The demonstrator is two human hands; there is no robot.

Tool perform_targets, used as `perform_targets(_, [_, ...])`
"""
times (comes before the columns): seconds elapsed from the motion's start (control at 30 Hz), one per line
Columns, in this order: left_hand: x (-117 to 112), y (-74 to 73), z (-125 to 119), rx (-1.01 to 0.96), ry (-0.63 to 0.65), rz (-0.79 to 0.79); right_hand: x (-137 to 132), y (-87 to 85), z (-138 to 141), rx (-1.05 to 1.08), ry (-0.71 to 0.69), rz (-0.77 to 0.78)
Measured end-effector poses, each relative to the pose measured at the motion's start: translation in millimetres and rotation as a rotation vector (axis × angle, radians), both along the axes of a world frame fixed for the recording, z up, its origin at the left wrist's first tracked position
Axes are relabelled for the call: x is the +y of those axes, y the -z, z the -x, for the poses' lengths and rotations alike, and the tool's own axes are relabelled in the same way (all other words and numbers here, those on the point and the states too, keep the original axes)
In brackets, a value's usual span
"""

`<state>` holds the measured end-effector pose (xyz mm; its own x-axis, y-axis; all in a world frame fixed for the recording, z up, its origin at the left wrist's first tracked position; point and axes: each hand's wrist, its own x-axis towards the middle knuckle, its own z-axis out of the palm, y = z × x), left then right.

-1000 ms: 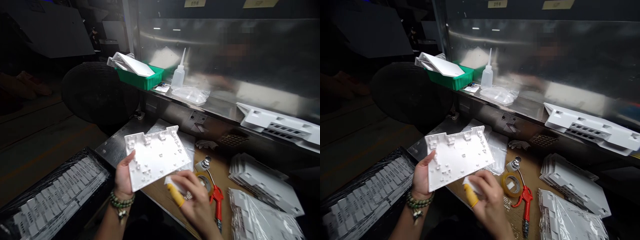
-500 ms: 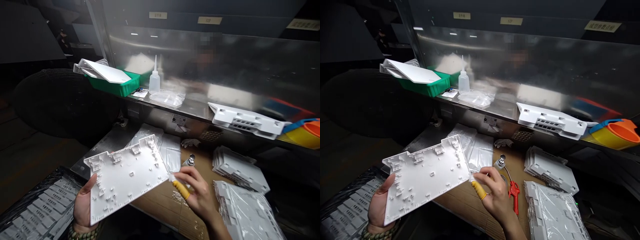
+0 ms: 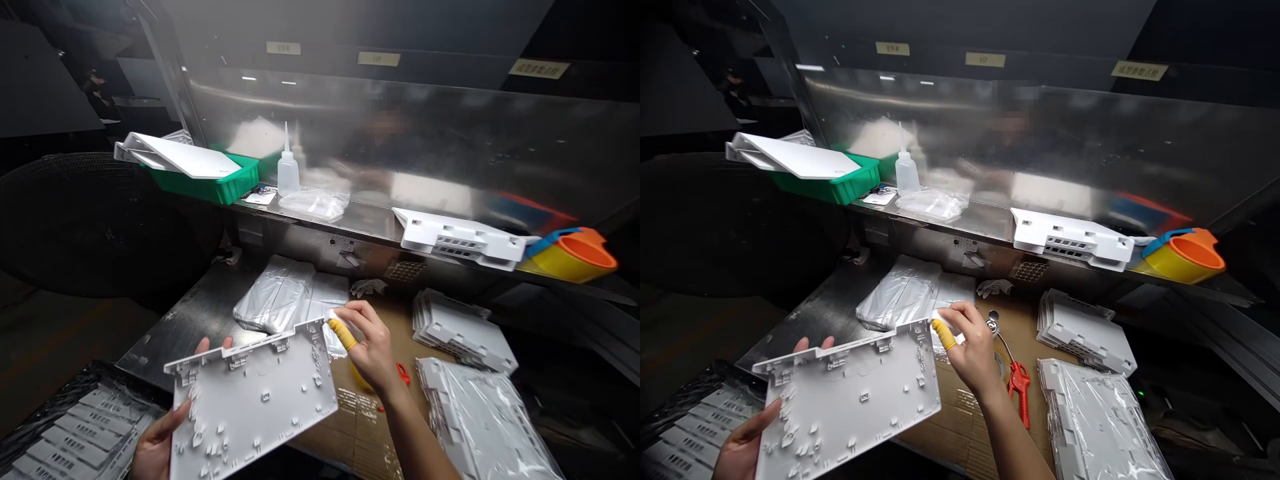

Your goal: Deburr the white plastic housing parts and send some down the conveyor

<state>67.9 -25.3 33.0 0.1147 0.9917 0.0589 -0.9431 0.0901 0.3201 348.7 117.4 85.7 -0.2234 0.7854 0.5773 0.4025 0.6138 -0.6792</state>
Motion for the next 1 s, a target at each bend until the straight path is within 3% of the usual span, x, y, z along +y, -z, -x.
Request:
perform_targets(0.2, [-3.7,14.1,-2.0,-0.013,0.029,0.003,4.0,22.0,-9.4,-0.011,-0.040,0.071])
perform_targets(0.3, [-3.5,17.9,-5.9,0.004,0.033,-0.026,8.9,32.8,-16.8,-0.069,0.030,0.097])
perform_targets(0.4, [-0.8,14.0,-14.9,0.120,-0.014,0.078,6.9,35.6,-15.5,-0.038,0.050,0.107])
perform_targets(0.57, [13.6,-6.7,-48.9,0.457,-0.032,0.369,-25.6,17.9,18.1,0.040,-0.176,0.044])
perform_targets(0.7, [22.6,-13.1,-75.5,0.619,-0.099,0.316,-40.7,16.8,39.2,0.071,-0.268,-0.003])
perform_targets(0.9, [23.9,-6.2,-86.2,0.529,-0.024,0.337,-33.0,36.0,27.1,0.022,-0.178,-0.017])
perform_targets(1.0, [26.0,-3.2,-88.4,0.556,-0.052,0.351,-36.5,39.7,26.5,0.057,-0.212,0.014])
